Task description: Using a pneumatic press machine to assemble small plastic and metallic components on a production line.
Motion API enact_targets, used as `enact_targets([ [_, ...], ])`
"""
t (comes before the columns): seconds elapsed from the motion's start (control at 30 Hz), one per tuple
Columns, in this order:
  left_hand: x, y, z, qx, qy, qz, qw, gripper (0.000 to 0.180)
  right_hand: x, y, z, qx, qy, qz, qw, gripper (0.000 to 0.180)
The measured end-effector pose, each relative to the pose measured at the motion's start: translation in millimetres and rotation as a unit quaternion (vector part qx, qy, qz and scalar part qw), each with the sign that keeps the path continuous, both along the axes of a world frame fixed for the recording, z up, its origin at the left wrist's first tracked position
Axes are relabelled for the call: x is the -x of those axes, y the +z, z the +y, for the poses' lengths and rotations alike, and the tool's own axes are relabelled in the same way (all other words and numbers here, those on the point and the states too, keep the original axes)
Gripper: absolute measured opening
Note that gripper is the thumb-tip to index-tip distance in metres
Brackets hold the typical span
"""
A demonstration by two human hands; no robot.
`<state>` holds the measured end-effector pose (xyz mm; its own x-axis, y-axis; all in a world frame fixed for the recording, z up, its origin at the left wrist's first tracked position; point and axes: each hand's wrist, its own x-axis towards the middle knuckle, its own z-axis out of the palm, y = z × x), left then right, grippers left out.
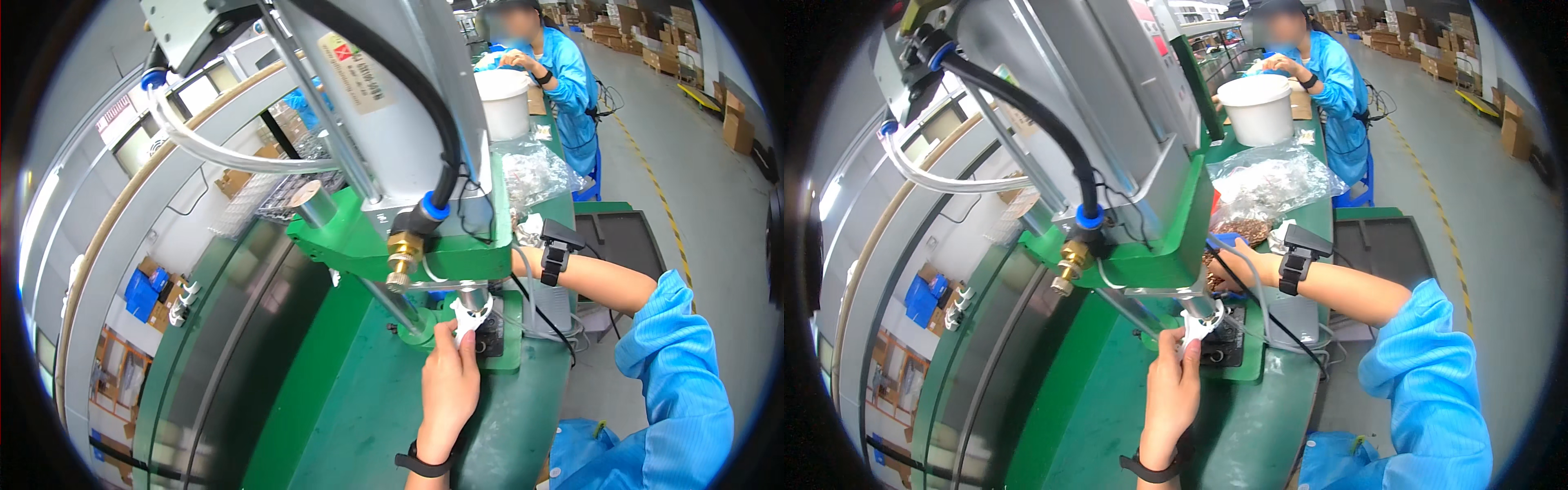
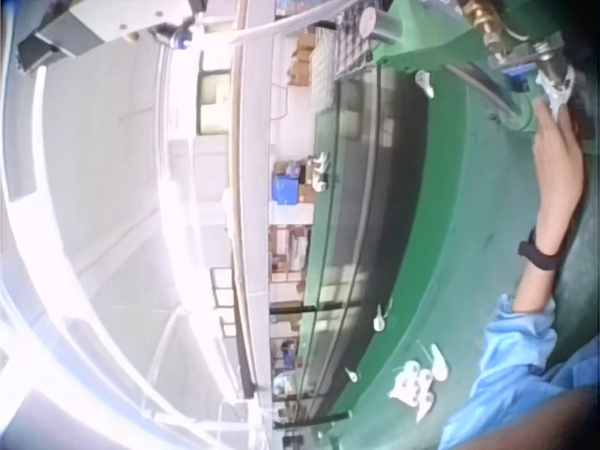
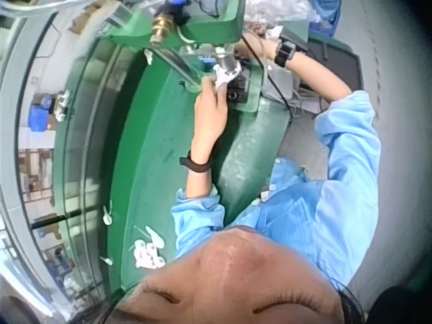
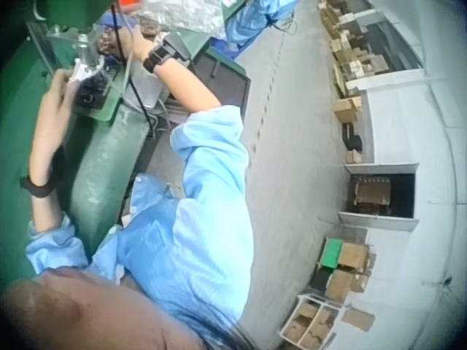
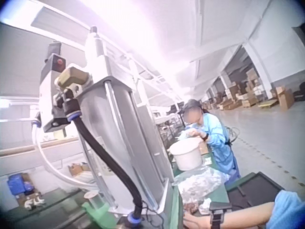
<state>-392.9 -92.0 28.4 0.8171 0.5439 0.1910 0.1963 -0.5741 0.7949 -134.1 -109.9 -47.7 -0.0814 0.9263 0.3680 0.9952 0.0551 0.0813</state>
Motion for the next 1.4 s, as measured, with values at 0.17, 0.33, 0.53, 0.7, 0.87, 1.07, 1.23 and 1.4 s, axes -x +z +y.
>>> enact_targets([
  [0.17, -5.1, -2.8, -2.1, 0.022, 0.009, -0.001, 1.000, 0.018, 5.4, 7.9, 8.7, 0.118, -0.045, 0.142, 0.982, 0.019],
  [0.33, -21.4, -9.1, 0.4, 0.030, 0.022, -0.065, 0.997, 0.015, -21.1, -18.8, 12.9, -0.078, 0.101, 0.062, 0.990, 0.027],
  [0.53, 5.0, -13.0, 32.8, 0.164, 0.020, -0.268, 0.949, 0.017, 7.2, -4.4, 8.6, -0.115, 0.014, 0.262, 0.958, 0.013],
  [0.7, 82.1, 21.1, 72.9, 0.050, -0.209, -0.016, 0.977, 0.012, -18.6, -17.9, -46.2, -0.094, -0.068, 0.426, 0.897, 0.012],
  [0.87, 161.0, -16.9, 130.6, 0.021, 0.315, 0.029, 0.949, 0.018, 36.9, 27.8, -47.1, -0.043, -0.110, 0.357, 0.927, 0.014],
  [1.07, 204.5, -83.8, 232.8, -0.048, 0.443, 0.158, 0.881, 0.031, 41.0, 33.5, -67.2, -0.099, -0.085, 0.310, 0.942, 0.014],
  [1.23, 309.5, -40.6, 238.7, -0.175, 0.556, 0.410, 0.702, 0.026, 35.5, 34.2, -78.1, -0.105, -0.085, 0.294, 0.946, 0.012],
  [1.4, 408.1, -67.4, 226.2, -0.158, 0.634, 0.457, 0.604, 0.028, 32.5, 30.3, -94.5, -0.136, -0.114, 0.360, 0.916, 0.014],
])
